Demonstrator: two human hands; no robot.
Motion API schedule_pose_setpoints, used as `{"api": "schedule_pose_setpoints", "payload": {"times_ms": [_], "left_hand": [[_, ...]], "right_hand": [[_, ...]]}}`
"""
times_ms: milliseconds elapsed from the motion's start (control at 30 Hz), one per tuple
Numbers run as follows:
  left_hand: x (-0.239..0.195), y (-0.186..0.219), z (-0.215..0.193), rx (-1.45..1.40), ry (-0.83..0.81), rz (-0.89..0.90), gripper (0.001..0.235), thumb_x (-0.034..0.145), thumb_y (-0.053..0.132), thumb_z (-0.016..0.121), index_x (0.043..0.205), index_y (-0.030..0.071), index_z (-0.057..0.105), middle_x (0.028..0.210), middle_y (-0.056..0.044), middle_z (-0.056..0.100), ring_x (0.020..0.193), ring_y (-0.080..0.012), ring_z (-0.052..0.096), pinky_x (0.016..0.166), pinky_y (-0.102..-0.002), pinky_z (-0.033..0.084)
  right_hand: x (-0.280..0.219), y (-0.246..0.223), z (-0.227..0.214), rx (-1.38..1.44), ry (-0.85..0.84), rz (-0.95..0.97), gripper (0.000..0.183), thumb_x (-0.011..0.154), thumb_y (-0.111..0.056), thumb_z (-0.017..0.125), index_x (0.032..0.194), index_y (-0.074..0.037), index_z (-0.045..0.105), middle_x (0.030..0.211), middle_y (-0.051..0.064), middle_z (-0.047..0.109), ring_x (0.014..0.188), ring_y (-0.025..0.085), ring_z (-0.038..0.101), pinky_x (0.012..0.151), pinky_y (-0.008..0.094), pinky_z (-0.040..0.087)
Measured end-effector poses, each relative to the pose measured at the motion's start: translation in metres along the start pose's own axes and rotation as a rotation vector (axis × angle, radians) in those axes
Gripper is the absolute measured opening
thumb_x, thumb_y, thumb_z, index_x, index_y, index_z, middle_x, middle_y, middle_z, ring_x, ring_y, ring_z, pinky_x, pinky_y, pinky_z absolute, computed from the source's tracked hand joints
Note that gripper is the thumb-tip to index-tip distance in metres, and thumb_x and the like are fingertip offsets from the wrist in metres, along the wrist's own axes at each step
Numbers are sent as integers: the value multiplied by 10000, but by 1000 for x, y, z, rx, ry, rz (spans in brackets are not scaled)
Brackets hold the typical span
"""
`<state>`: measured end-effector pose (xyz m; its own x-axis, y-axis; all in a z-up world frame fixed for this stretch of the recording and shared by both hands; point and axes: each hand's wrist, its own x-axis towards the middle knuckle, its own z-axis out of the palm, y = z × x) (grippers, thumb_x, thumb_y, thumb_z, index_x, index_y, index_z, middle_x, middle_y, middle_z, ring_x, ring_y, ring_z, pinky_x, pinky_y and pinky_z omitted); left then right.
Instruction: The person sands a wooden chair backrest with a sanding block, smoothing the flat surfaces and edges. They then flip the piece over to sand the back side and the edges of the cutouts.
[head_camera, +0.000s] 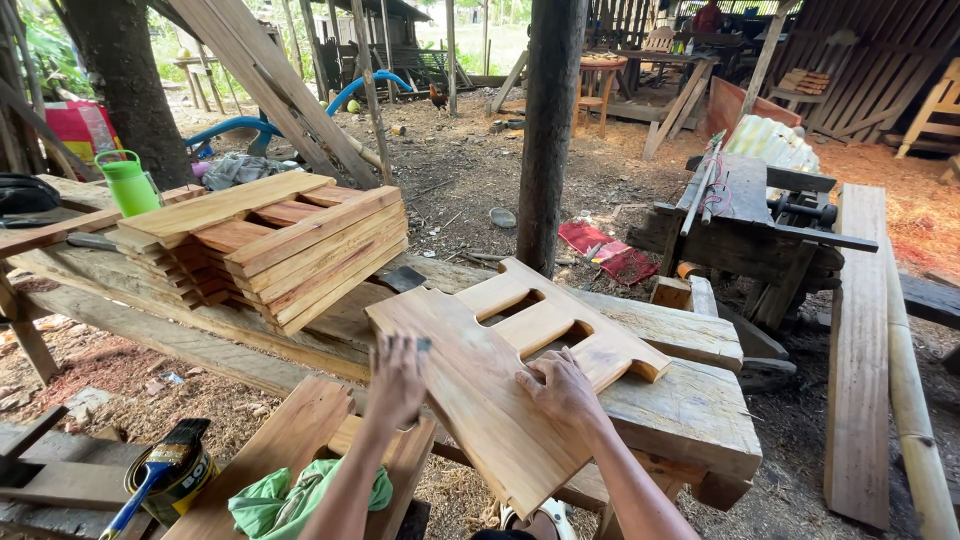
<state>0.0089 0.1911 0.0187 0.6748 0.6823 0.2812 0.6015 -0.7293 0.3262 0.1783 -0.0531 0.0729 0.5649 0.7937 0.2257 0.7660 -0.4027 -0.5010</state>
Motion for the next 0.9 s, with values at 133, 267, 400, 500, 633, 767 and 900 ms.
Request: {"api": "schedule_pose_setpoints", "payload": {"times_ms": [133,267,400,500,633,767,900], "left_hand": [[-81,50,6,29,-18,200,716,1064,500,214,1560,-17,228,1641,-246,190,1528,-406,92,1226,-538,29],[-62,39,-2,45,-71,215,720,1075,515,200,1559,-16,234,1650,-237,189,1547,-398,97,1243,-527,34],[17,2,-15,-8,-94,17,745,1057,527,141,1589,7,189,1681,-183,122,1576,-323,71,1273,-519,7],[74,-41,9,20,-96,-84,759,1027,530,139,1598,31,147,1687,-171,73,1571,-314,49,1262,-517,11],[56,-21,-12,-34,-108,-134,720,1092,521,119,1600,13,159,1702,-197,91,1588,-310,85,1291,-546,17],[-43,36,-5,110,-124,1,702,1051,417,268,1592,-20,168,1672,-227,148,1562,-351,120,1263,-511,61],[-90,55,-2,15,-77,141,705,1071,414,298,1561,-70,148,1643,-278,138,1534,-402,101,1233,-540,39]], "right_hand": [[-1,-1,0,-6,-12,7,470,936,-461,630,1173,-71,744,1236,108,692,1311,257,539,1291,437,157],[1,2,3,-11,-19,5,480,936,-465,629,1181,-67,738,1247,108,686,1318,255,533,1289,437,159],[0,-2,-1,-14,-17,23,484,934,-470,631,1185,-69,739,1270,110,672,1339,261,510,1280,432,168],[-3,-4,0,-8,-23,35,485,935,-471,630,1191,-72,737,1275,111,673,1346,260,509,1286,428,166],[-5,-8,-6,11,-22,56,490,936,-479,630,1189,-73,739,1276,112,678,1351,252,511,1294,425,160],[-3,-5,-3,16,-13,60,503,928,-484,648,1193,-66,738,1285,112,673,1374,281,461,1267,428,183],[-3,-4,-2,21,-21,46,512,929,-481,637,1203,-58,730,1271,97,691,1338,247,531,1297,425,168]]}}
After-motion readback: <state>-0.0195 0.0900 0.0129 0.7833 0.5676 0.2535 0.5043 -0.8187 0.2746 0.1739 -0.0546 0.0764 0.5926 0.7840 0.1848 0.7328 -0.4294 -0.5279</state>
